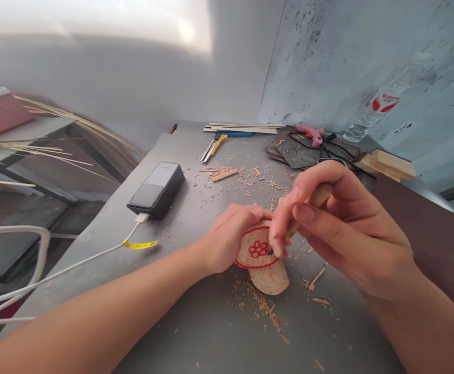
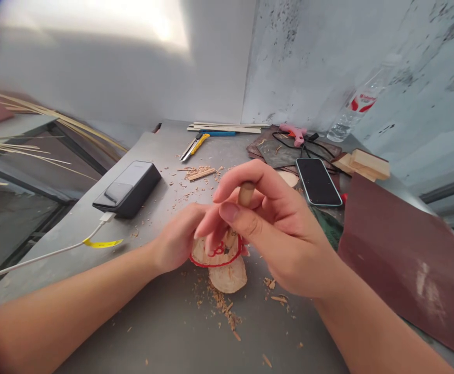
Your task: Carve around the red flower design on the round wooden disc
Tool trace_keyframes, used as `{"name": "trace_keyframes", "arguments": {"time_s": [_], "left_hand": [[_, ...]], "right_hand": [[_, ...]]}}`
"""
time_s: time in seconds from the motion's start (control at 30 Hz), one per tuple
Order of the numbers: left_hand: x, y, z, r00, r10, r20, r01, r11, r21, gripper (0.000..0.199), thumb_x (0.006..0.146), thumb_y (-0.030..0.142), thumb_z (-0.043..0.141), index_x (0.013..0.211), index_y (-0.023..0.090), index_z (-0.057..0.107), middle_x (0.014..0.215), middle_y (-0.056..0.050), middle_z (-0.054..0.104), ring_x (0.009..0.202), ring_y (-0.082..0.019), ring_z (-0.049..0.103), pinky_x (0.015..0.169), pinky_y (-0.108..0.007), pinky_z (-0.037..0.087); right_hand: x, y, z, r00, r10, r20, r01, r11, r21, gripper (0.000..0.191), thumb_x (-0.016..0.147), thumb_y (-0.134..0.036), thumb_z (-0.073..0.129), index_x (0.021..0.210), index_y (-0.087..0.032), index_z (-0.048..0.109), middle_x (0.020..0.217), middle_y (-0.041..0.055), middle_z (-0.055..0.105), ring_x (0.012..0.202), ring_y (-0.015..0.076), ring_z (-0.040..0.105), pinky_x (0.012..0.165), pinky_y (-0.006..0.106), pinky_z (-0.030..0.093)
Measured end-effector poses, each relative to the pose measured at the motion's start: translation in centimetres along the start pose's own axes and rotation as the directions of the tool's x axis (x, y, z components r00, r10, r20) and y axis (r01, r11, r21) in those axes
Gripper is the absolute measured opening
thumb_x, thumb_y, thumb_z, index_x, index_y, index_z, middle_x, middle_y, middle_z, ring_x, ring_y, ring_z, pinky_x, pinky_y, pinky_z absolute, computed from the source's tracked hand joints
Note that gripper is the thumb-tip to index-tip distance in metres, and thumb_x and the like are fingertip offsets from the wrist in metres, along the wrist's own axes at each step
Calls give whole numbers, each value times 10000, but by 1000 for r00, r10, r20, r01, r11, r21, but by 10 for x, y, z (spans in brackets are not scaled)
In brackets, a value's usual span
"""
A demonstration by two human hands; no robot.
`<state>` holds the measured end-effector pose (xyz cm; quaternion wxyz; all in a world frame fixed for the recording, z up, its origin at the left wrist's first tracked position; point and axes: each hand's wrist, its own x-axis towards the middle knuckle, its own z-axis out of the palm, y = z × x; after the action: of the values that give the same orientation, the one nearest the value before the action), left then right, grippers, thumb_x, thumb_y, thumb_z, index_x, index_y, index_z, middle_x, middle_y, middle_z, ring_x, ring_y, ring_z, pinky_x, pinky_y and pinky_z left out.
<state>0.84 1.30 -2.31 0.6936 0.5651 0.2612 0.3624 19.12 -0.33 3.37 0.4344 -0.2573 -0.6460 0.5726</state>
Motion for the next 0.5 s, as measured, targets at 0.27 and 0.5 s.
{"name": "trace_keyframes", "arguments": {"time_s": [0.27, 0.5], "left_hand": [[-9, -7, -2, 990, 132, 46, -138, 977, 164, 455, 1058, 371, 392, 1141, 136, 773, 1092, -98, 798, 1001, -256, 713, 935, -358, 537], [-12, -6, -4, 918, 352, 183, -394, 862, 319, 473, 1088, 356, 372, 1215, 72, 728, 1141, -168, 792, 1058, -266, 744, 965, -357, 552]], "right_hand": [[11, -22, 0, 999, 7, 33, -10, 997, 79, 609, 1014, -637, 491, 579, -215, 433, 467, -25, 242, 455, 135, 339, 471, 342, 382], [11, -46, 5, 997, 55, -57, -58, 997, -56, 789, 1004, -632, 536, 419, -160, 294, 341, -2, 199, 354, 110, 319, 335, 312, 353]]}}
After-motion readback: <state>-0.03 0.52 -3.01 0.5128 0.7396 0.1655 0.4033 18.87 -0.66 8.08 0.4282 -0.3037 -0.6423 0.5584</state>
